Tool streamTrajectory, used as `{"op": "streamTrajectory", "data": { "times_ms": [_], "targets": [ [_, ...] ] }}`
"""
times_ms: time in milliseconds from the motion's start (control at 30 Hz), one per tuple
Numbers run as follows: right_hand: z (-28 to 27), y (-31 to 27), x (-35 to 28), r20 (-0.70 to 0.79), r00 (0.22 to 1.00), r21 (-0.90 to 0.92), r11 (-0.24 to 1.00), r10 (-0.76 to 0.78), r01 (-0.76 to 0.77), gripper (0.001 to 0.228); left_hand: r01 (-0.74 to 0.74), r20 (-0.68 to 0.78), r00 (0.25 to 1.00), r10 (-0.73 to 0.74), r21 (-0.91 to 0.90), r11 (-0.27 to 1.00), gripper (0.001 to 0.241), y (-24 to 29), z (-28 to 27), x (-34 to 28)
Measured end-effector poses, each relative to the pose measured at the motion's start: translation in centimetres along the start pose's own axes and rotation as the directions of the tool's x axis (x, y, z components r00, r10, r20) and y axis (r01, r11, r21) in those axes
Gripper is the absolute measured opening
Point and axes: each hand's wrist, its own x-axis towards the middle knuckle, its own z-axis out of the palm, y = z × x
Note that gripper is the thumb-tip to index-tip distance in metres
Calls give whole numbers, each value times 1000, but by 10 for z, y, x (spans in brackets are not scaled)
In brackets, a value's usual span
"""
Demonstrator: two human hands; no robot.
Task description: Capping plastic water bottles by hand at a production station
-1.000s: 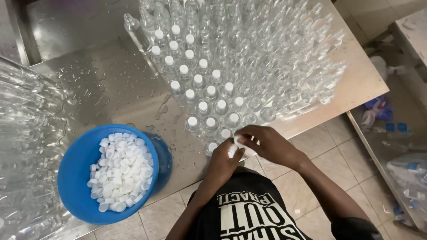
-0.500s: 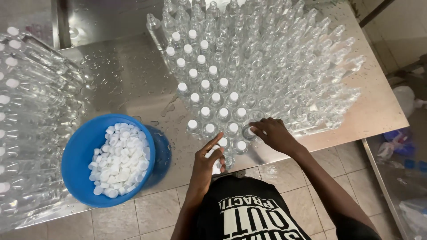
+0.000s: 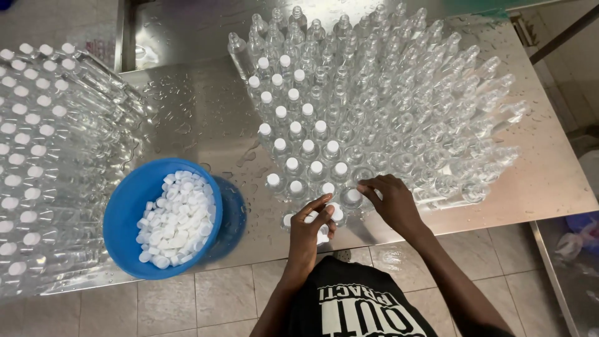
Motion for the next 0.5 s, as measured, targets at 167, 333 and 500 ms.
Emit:
{"op": "streamTrajectory", "data": {
  "times_ms": [167,333,500],
  "targets": [
    [-43,-61,-13,167,986,499,862,9,-92,41,60,5,998,-60,-27,998,38,-14,14,10],
    [-43,-42,-2,236,970,561,808,52,-180,34,117,61,992,-113,-67,991,36,-35,14,21],
    [-48,-6,28,54,998,313,949,-45,26,24,181,43,983,-177,-99,978,24,-16,8,18]
  ]
}}
